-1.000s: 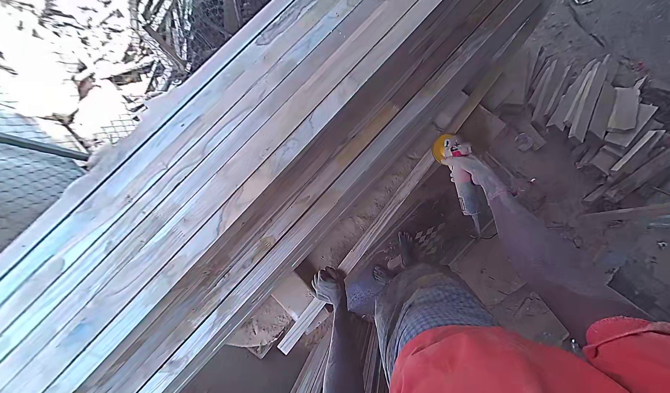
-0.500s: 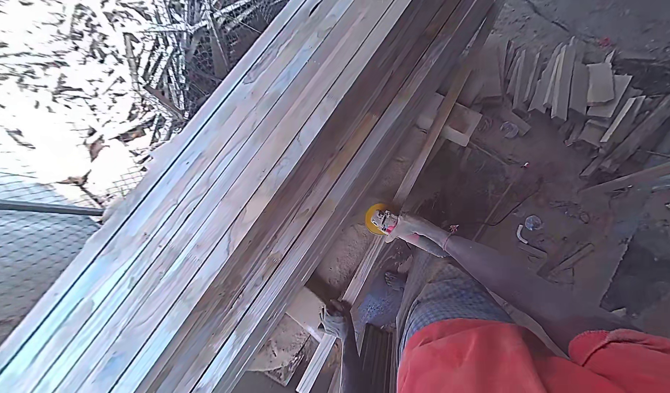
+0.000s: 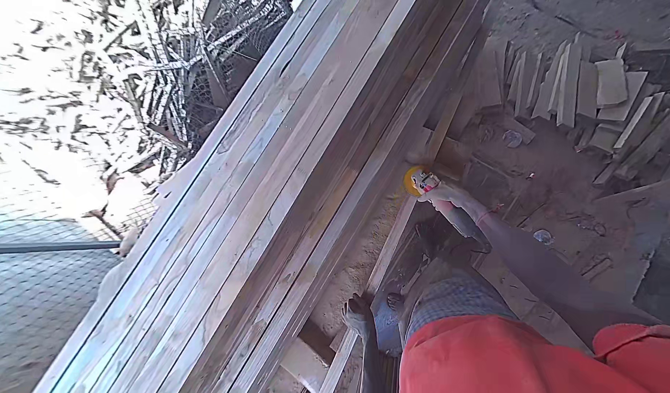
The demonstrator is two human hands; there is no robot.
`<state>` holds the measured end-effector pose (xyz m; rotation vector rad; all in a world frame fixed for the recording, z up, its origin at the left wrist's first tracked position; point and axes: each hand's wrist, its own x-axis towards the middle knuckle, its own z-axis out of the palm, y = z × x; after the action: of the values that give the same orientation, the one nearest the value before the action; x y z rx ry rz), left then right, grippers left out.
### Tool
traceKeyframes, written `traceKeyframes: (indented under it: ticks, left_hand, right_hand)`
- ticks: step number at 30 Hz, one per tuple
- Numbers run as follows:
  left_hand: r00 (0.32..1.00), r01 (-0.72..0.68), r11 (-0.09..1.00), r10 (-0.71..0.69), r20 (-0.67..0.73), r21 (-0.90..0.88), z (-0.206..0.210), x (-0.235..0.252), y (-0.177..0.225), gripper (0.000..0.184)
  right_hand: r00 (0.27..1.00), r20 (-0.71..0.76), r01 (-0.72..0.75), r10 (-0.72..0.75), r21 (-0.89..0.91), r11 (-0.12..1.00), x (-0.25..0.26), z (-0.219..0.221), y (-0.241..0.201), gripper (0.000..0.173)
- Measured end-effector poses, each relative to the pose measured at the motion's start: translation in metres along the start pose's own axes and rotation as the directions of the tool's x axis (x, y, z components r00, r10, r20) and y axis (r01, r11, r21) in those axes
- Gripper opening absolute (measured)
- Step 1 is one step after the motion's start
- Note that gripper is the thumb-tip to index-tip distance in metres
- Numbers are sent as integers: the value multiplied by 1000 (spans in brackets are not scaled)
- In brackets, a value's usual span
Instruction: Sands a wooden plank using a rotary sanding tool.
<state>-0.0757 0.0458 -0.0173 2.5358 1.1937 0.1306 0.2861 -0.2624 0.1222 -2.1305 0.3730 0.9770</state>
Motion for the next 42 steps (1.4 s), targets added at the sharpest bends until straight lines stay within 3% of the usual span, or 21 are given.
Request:
traceKeyframes:
  ticks: [3, 6, 8, 11, 15, 19, 22, 26, 29, 31, 35, 38, 42]
  left_hand:
    - [998, -55, 998, 57, 33, -41, 23, 21, 99, 42]
    - [994, -37, 999, 39, 103, -22, 44, 34, 171, 41]
    - [975, 21, 996, -41, 219, 91, 52, 40, 202, 49]
    - [929, 43, 968, -130, 346, 248, 52, 46, 216, 63]
    - [893, 47, 970, -147, 425, 237, 36, 46, 170, 58]
    - [911, 38, 970, -133, 392, 240, 14, 37, 52, 60]
    - [910, 56, 953, -171, 377, 298, -10, 27, -35, 58]
    - [916, 63, 936, -192, 351, 346, -32, 24, -105, 60]
    - [912, 39, 949, -161, 377, 312, -38, 28, -114, 62]
    - [902, 36, 947, -169, 398, 321, -40, 28, -114, 63]
    - [862, 30, 945, -190, 469, 327, -45, 33, -107, 64]
    - [850, -23, 951, -144, 506, 309, -36, 37, -93, 69]
    - [848, -86, 951, -87, 523, 298, -24, 37, -52, 74]
  right_hand:
    - [999, -34, -8, 10, 46, 999, 58, -46, 6, 50]
    - [997, -75, -5, 10, 66, 998, 61, -91, -17, 45]
    - [994, -98, -42, 48, 59, 997, 54, -119, -40, 46]
    - [995, -99, -17, 34, 168, 986, 100, -147, -21, 47]
    - [991, -117, -35, 68, 264, 964, 94, -166, -12, 49]
    - [979, -189, -19, 73, 271, 963, 70, -163, 1, 55]
    - [978, -197, -18, 70, 258, 966, 58, -132, 21, 56]
    - [990, -103, -79, 97, 170, 982, -3, -38, 27, 57]
    - [996, 40, -71, 74, -85, 994, -46, 48, 23, 57]
    - [985, 172, 40, 2, -242, 970, -53, 109, 31, 62]
    - [937, 343, 265, -73, -557, 787, -79, 200, 16, 85]
    - [929, 363, 295, -76, -597, 746, -90, 201, 5, 86]
    - [966, 236, 209, -105, -473, 856, -59, 141, 25, 70]
